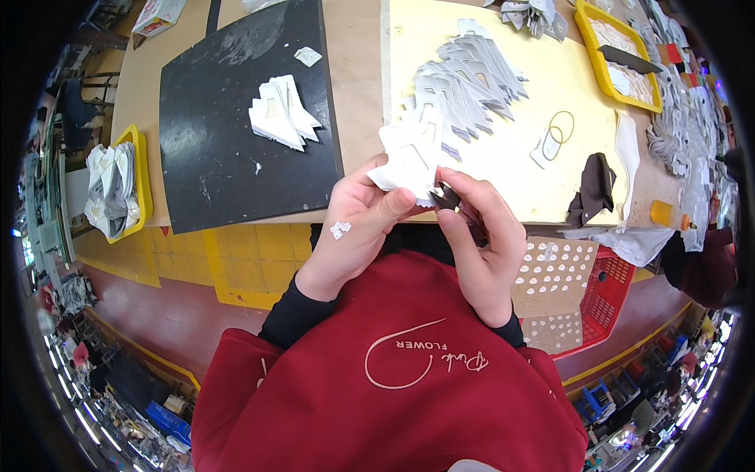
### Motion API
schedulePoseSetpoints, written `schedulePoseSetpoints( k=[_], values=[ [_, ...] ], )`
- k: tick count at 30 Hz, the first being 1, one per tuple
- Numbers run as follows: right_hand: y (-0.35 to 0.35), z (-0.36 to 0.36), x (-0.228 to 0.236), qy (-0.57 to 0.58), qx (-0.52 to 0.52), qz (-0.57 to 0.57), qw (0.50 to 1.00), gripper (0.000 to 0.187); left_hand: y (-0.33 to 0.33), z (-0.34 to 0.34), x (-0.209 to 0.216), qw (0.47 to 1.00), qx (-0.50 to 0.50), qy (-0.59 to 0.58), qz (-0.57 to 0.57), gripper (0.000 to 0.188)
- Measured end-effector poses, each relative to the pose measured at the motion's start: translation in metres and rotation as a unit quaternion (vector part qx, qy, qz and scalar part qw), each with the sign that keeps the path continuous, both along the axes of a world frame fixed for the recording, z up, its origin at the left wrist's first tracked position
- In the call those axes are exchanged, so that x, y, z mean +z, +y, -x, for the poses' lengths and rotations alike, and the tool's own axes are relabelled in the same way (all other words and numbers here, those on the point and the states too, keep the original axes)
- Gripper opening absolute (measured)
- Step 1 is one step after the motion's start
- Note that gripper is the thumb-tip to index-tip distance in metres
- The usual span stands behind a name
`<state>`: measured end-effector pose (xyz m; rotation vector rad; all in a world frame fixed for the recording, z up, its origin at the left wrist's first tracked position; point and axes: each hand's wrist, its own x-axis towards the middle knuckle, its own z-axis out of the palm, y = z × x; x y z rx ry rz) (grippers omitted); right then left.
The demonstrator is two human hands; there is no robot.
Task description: The person repeatedly picks up small white paper pieces from a pile on a table and trims their edges with a small blade. The trimmed pieces are placed on a separate pile. The person continues this process throughout the clip.
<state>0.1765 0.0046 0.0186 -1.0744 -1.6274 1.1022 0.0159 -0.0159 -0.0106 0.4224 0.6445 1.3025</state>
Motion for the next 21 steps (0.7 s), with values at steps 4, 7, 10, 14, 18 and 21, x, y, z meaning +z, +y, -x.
schedulePoseSetpoints(
  k=[4,7,10,14,18,21],
  values=[
    [-0.0001,0.0,-0.0014,-0.036,-0.004,-0.043,0.998,0.035,-0.0002,-0.003,-0.0002,0.995,0.052,0.076,-0.036,0.032],
    [0.0,0.0005,0.0009,-0.031,-0.005,-0.044,0.999,0.032,0.0,-0.0036,0.0024,0.993,0.069,0.093,-0.018,0.03],
    [0.0018,0.0004,0.0015,-0.027,0.001,-0.05,0.998,0.03,0.0002,-0.0066,0.0044,0.988,0.091,0.121,-0.037,0.03],
    [0.0019,0.0007,0.0015,-0.024,0.003,-0.047,0.999,0.03,-0.0005,-0.0054,0.004,0.984,0.092,0.149,-0.029,0.03],
    [0.0008,0.0014,0.0005,-0.007,0.0,-0.033,0.999,0.03,-0.0007,-0.0057,0.0082,0.979,0.095,0.178,-0.009,0.031],
    [0.0013,0.0013,0.0004,-0.022,0.0,-0.046,0.999,0.029,-0.0006,-0.0061,0.0075,0.975,0.104,0.191,-0.039,0.029]
  ],
)
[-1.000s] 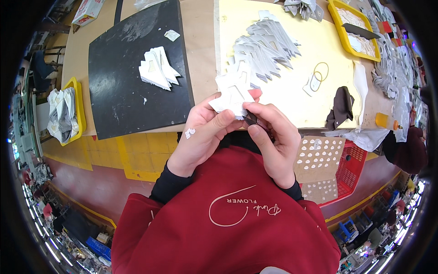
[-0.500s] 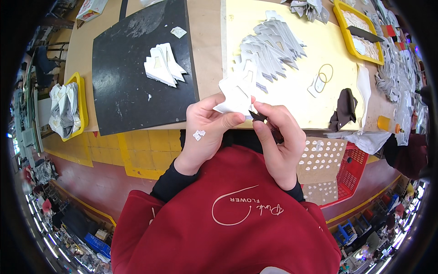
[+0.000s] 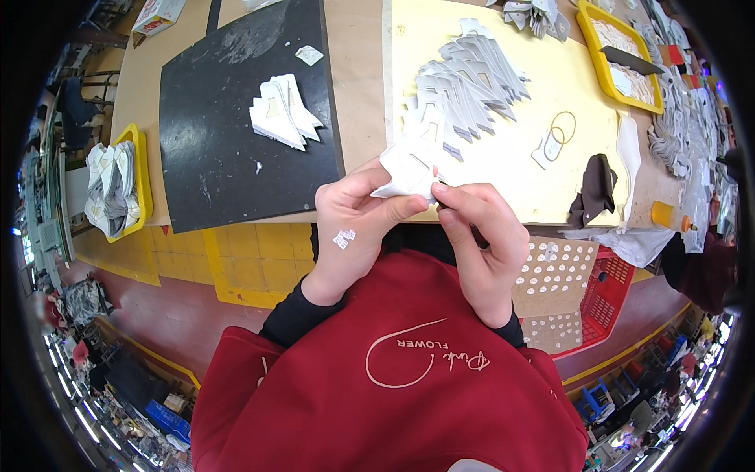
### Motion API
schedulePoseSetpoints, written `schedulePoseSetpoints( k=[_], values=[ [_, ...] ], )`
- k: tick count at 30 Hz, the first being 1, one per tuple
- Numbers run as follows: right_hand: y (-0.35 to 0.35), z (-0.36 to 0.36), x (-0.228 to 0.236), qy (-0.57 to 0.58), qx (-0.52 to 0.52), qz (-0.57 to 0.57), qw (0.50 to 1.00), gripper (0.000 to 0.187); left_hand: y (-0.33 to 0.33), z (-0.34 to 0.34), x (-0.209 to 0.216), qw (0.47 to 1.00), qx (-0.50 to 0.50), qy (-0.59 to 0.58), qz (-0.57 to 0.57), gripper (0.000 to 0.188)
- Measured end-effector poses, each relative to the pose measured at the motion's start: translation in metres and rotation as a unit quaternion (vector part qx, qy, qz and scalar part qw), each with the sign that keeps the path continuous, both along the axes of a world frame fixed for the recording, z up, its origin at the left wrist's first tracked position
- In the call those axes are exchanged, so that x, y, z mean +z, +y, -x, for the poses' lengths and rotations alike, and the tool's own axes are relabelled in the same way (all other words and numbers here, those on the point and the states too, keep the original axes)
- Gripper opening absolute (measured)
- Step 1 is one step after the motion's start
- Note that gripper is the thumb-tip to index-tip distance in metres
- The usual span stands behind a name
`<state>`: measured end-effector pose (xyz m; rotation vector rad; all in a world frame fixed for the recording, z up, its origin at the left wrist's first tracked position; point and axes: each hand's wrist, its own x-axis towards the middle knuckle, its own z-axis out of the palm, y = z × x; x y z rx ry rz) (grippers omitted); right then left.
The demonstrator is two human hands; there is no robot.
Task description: The person repeatedly picks up small white paper pieces from a pile on a table and trims their edges with a small blade. The trimmed pieces are placed on a separate pile. The person continues this process throughout the clip.
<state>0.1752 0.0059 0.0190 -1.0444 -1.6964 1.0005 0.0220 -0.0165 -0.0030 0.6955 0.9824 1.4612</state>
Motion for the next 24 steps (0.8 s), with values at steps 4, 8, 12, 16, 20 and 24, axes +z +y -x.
schedulePoseSetpoints(
  k=[4,8,12,16,20,24],
  values=[
    [-0.0021,0.0018,-0.0023,-0.02,-0.013,-0.029,0.999,0.028,0.0007,-0.0027,0.0037,1.0,0.001,0.017,-0.022,0.029],
    [-0.0042,0.0043,-0.0034,-0.011,-0.018,-0.006,1.0,0.026,0.0005,-0.0034,0.0005,1.0,0.006,0.014,-0.023,0.029],
    [-0.0061,-0.0007,-0.0066,0.1,0.018,0.166,0.981,0.026,0.0007,-0.0048,0.0022,1.0,0.019,-0.022,0.011,0.028],
    [-0.0037,-0.0006,-0.0055,0.068,0.022,0.104,0.992,0.028,0.0018,-0.0041,0.0036,0.999,0.021,-0.022,0.014,0.027],
    [-0.0013,-0.0005,-0.0054,0.029,0.021,0.038,0.999,0.03,0.0003,-0.002,-0.0011,0.999,0.012,0.018,-0.03,0.027],
    [-0.0023,0.0015,-0.0061,-0.021,0.0,-0.011,1.0,0.03,-0.0003,-0.0026,-0.0003,0.999,0.018,0.039,-0.016,0.026]
  ],
)
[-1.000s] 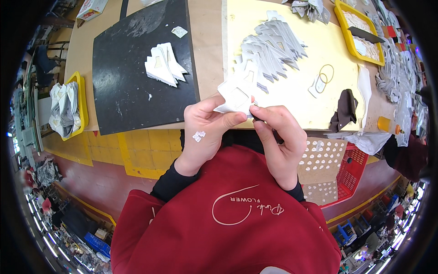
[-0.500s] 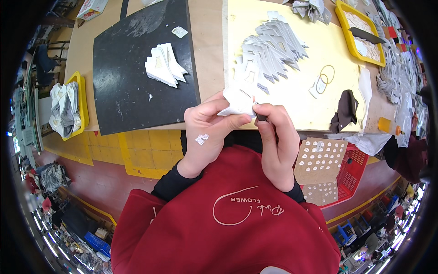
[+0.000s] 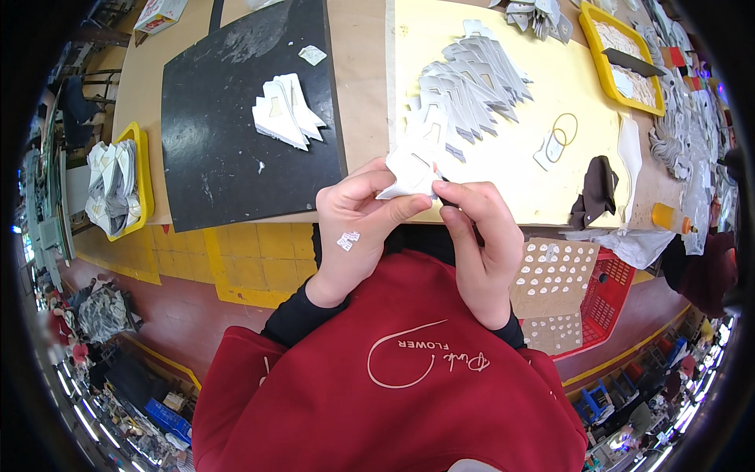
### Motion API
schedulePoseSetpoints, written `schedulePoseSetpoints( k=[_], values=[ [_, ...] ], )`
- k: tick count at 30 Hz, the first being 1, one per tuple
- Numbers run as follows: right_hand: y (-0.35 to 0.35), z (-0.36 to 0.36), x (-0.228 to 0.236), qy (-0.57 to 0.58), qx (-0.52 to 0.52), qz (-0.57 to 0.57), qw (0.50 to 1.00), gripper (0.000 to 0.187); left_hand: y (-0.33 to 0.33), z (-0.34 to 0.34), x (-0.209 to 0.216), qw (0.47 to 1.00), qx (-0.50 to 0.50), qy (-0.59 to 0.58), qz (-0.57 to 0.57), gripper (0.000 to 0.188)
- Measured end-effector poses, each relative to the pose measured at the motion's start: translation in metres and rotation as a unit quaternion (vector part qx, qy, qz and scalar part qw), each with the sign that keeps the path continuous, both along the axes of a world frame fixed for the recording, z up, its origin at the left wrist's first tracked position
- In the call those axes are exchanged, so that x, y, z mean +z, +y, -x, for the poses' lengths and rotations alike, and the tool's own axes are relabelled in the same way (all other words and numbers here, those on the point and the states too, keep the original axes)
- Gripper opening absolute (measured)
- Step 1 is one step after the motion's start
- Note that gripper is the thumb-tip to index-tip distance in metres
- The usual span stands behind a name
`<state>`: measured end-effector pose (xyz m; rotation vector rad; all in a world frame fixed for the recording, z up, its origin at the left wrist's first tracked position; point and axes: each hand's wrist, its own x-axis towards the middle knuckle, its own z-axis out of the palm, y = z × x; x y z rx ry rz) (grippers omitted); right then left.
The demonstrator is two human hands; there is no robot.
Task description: The person repeatedly picks up small white paper pieces from a pile on a table and trims their edges with a small blade. The trimmed pieces are placed on a separate pile. The person continues this process throughout the clip.
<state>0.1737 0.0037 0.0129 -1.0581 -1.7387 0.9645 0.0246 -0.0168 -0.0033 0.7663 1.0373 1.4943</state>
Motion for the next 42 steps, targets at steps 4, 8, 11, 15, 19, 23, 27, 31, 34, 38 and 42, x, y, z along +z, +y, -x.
schedulePoseSetpoints(
  k=[4,8,11,15,19,23,27,31,34,38,42],
  values=[
    [0.0,0.003,-0.005,0.025,-0.005,0.04,0.999,0.027,0.001,0.0,0.002,1.0,-0.002,0.006,0.008,0.026],
    [0.001,-0.004,-0.002,0.233,0.051,0.318,0.918,0.024,0.002,0.002,0.004,0.999,-0.014,-0.01,0.031,0.025],
    [0.0,-0.01,-0.003,0.261,0.072,0.359,0.893,0.025,0.001,0.003,0.002,0.999,-0.015,-0.038,0.036,0.024],
    [-0.003,-0.003,0.005,0.163,0.029,0.282,0.945,0.028,0.002,0.001,0.003,0.999,-0.012,-0.041,0.033,0.024],
    [-0.001,-0.003,-0.01,0.096,0.033,0.152,0.983,0.029,0.0,0.003,0.0,0.999,-0.017,0.008,0.031,0.025],
    [0.0,-0.004,-0.009,0.268,0.05,0.33,0.904,0.028,0.001,0.0,0.003,0.999,0.01,-0.034,0.038,0.024],
    [0.001,-0.003,0.0,0.376,0.042,0.418,0.826,0.029,0.007,-0.001,0.003,0.994,0.053,-0.055,0.075,0.023],
    [-0.002,0.004,0.001,0.148,0.073,0.147,0.975,0.025,0.01,0.006,-0.005,0.992,0.073,0.089,0.056,0.016],
    [-0.006,0.017,0.003,0.002,0.098,-0.005,0.995,0.031,0.017,0.013,-0.009,0.944,0.087,0.318,-0.004,0.01],
    [-0.007,0.021,0.005,-0.188,0.145,-0.062,0.969,0.043,0.02,0.028,-0.013,0.876,0.147,0.456,-0.045,0.012],
    [0.0,0.01,0.005,-0.138,0.194,-0.004,0.971,0.05,0.021,0.075,-0.009,0.888,0.192,0.418,-0.003,0.014]
  ],
)
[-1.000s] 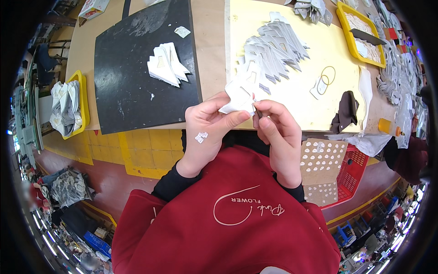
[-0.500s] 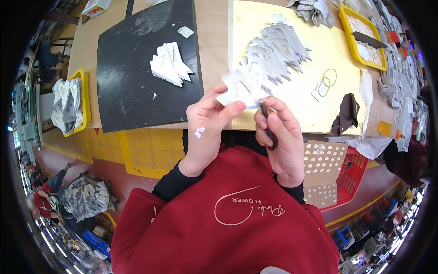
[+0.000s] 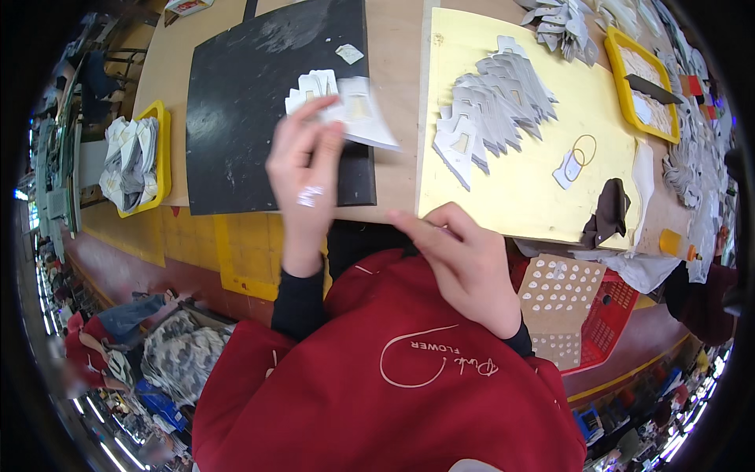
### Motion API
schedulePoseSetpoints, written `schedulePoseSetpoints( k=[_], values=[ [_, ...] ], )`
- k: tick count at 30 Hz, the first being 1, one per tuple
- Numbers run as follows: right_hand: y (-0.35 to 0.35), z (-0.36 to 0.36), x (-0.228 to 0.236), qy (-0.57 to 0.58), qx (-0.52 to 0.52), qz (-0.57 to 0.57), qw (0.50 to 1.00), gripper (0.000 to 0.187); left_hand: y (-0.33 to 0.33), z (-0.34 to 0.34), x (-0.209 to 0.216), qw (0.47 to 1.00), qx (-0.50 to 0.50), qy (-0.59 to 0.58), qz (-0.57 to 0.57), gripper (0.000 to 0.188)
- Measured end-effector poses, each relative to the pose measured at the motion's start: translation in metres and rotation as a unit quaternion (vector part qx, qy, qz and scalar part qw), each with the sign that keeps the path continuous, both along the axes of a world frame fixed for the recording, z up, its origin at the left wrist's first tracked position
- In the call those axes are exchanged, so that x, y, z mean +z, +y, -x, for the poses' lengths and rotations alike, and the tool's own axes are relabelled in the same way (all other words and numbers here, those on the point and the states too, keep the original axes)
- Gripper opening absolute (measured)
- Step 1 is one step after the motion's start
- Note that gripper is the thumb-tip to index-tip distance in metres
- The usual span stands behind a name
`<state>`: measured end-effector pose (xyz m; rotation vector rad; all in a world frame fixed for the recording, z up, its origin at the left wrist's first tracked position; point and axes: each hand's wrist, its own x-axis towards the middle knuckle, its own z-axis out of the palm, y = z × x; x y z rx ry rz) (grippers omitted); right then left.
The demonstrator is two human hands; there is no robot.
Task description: The person repeatedly picks up small white paper pieces from a pile on a table and trims their edges with a small blade. The trimmed pieces are placed on a separate pile. The person continues this process throughout the clip.
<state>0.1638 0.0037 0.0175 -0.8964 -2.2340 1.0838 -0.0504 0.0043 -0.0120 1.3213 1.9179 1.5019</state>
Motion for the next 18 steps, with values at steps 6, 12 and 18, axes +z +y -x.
schedulePoseSetpoints(
  k=[6,12,18],
  values=[
    [0.007,-0.026,-0.014,0.037,-0.199,0.092,0.975,0.035,0.006,0.029,0.006,0.945,0.137,0.297,-0.012,0.039],
    [0.005,-0.031,-0.013,0.054,-0.204,0.103,0.972,0.033,0.012,-0.066,-0.027,0.973,-0.089,0.209,0.048,0.048],
    [0.004,-0.033,-0.005,0.072,-0.208,0.095,0.971,0.033,0.022,-0.081,-0.038,0.977,-0.117,0.142,0.104,0.037]
  ],
)
